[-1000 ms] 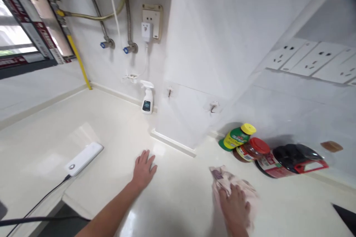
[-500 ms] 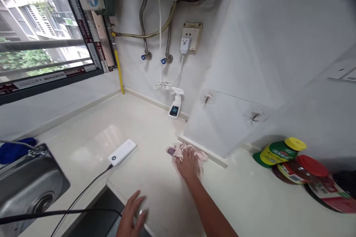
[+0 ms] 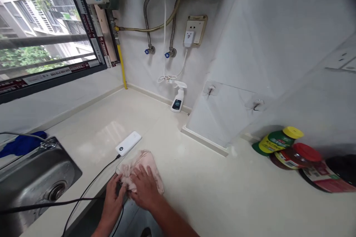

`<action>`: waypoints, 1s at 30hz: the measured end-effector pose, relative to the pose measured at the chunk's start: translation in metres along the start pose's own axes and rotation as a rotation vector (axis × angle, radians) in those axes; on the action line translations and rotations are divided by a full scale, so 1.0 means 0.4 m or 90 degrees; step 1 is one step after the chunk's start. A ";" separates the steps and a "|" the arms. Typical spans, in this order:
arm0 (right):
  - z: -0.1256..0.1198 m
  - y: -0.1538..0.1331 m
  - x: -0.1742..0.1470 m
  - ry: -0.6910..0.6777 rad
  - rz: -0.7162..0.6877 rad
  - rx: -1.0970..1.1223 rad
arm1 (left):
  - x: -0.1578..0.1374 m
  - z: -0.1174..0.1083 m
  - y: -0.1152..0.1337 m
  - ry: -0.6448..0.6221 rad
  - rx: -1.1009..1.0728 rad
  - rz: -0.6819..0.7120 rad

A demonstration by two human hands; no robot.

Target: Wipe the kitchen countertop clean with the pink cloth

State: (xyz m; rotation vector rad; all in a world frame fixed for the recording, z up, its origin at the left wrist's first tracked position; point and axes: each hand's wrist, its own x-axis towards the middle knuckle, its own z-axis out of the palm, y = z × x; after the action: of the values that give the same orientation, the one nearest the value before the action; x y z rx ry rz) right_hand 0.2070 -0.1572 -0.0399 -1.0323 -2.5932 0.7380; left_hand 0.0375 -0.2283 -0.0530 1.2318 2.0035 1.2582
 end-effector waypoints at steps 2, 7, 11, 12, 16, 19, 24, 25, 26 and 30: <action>-0.007 0.012 -0.076 0.000 -0.001 0.021 | 0.001 0.002 -0.004 -0.023 0.013 0.013; -0.021 0.156 -0.373 0.116 0.213 -0.052 | -0.021 0.029 0.005 -0.137 0.028 -0.022; 0.036 0.274 -0.716 0.246 0.478 -0.197 | -0.025 0.059 0.019 -0.216 0.042 0.026; 0.046 0.302 -0.792 0.271 0.534 -0.223 | -0.024 0.068 0.020 -0.226 0.045 0.041; -0.012 0.407 -0.925 0.350 0.783 -0.255 | -0.025 0.098 0.020 -0.248 0.036 0.062; -0.151 0.472 -0.819 0.348 0.924 -0.194 | -0.040 0.099 0.019 -0.259 0.017 0.043; -0.317 0.508 -0.471 0.281 0.838 -0.162 | -0.060 0.052 0.016 -0.248 0.007 -0.004; -0.317 0.496 -0.400 0.265 0.791 -0.159 | -0.060 0.040 0.013 -0.226 0.004 -0.003; -0.306 0.475 -0.333 0.249 0.738 -0.157 | -0.058 0.027 0.011 -0.202 0.003 -0.001; -0.187 0.305 -0.112 0.156 0.476 -0.127 | -0.037 -0.020 0.004 -0.130 0.029 -0.026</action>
State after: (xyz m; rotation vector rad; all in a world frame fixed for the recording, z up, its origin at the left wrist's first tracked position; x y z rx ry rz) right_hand 0.3388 -0.0857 -0.0454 -2.0523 -2.0710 0.4465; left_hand 0.0392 -0.2446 -0.0489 1.2797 1.9080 1.0288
